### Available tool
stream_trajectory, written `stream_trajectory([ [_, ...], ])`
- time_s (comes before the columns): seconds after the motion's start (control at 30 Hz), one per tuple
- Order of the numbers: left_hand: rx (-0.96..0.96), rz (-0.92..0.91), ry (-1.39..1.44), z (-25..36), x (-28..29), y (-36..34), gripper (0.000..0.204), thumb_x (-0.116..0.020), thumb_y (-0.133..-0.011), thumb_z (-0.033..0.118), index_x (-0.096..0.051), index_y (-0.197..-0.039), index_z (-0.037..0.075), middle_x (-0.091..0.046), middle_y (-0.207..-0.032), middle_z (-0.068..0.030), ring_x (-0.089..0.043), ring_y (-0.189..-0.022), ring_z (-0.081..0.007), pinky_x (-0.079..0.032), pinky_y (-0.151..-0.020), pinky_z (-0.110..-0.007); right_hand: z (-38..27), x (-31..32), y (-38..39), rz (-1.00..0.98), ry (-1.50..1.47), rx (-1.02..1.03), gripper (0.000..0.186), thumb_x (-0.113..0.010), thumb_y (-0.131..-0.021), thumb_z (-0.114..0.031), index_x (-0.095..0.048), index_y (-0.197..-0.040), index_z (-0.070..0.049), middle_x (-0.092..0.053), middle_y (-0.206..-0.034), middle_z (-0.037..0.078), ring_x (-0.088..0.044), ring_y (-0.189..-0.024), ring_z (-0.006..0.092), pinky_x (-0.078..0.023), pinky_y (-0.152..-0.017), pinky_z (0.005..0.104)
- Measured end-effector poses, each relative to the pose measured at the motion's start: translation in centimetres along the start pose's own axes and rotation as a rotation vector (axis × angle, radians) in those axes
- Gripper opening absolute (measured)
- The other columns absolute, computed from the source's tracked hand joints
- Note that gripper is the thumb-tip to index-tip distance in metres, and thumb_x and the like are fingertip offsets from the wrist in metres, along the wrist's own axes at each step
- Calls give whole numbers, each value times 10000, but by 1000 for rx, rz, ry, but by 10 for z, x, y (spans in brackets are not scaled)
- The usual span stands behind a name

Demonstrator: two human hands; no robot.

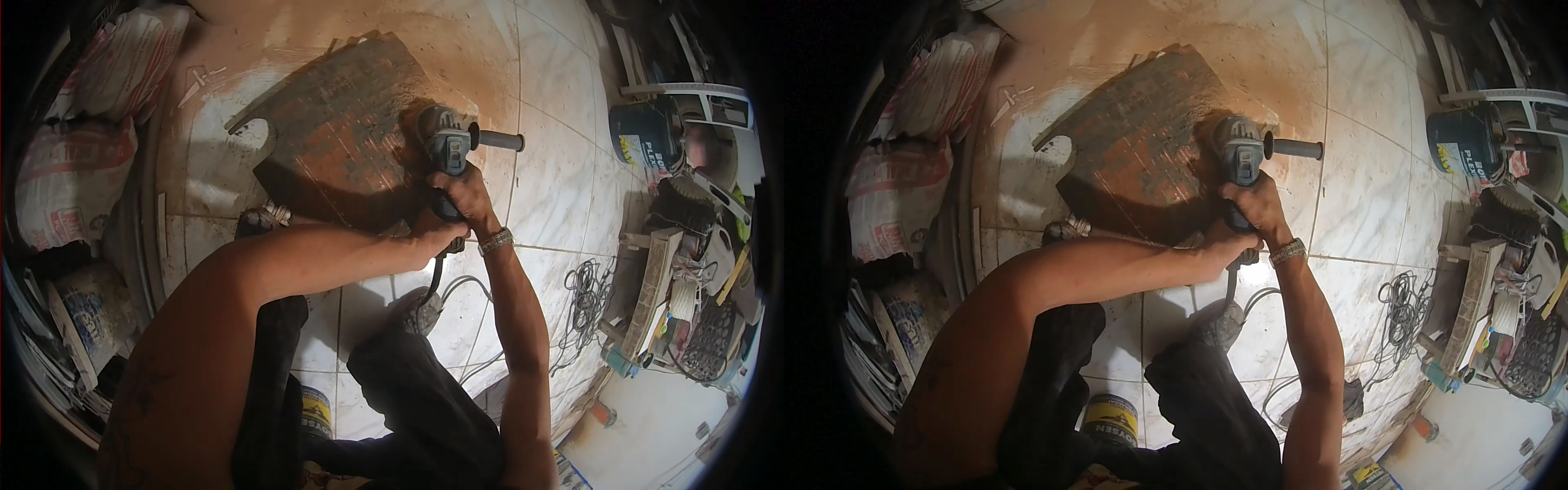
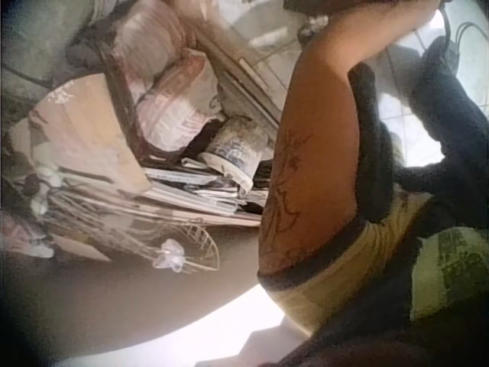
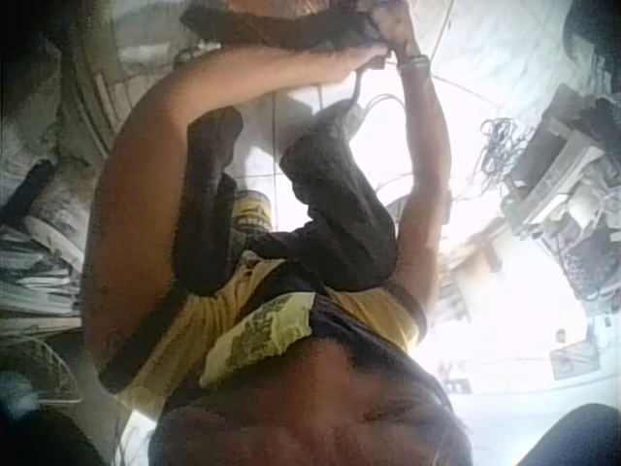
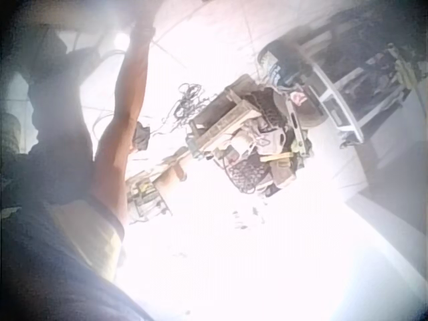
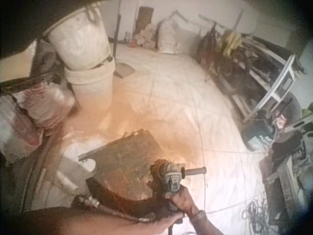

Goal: The person picks up an angle grinder and cuts into a tile with it.

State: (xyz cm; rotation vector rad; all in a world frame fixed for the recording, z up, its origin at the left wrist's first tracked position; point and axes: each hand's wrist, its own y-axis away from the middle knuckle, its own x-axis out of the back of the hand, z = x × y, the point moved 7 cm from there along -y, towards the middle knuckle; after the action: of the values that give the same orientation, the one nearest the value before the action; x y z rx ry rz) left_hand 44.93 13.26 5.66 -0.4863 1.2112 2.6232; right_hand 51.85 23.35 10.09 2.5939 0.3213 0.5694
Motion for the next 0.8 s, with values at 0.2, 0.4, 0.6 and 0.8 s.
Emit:
stream_trajectory([
  [0.2, -35, 19, 11, -7, 2, -1, 170, -790, -820, 178, -716, -926, 67, -705, -863, -28, -656, -744, -137, -532, -651, -328, 3, -1, 0, -25, 4, -13, 478, -834, -783, -247, -702, -1114, 71, -739, -974, 100, -665, -849, 188, -553, -803, 338],
  [0.4, 55, -168, -94, -13, -6, -17, 255, -742, -890, 321, -726, -946, 72, -703, -875, -18, -649, -820, -121, -515, -737, -314, 10, 11, -6, 46, -47, -86, 425, -830, -799, -226, -715, -1097, 54, -739, -958, 95, -662, -816, 175, -548, -753, 330],
  [0.6, -41, -182, -191, 4, -11, -22, 205, -782, -849, 231, -713, -949, 65, -688, -825, -25, -632, -753, -124, -511, -671, -335, 27, 28, 1, 173, -187, -114, 441, -821, -801, -267, -696, -1089, 43, -718, -939, 75, -648, -787, 160, -538, -709, 317],
  [0.8, -129, -23, -168, 14, -13, -5, 198, -809, -801, 148, -704, -942, 56, -686, -806, -25, -628, -698, -126, -503, -608, -338, 34, 30, 20, 116, -312, -82, 473, -811, -808, -280, -666, -1126, 38, -706, -966, 89, -657, -810, 163, -544, -713, 325],
])
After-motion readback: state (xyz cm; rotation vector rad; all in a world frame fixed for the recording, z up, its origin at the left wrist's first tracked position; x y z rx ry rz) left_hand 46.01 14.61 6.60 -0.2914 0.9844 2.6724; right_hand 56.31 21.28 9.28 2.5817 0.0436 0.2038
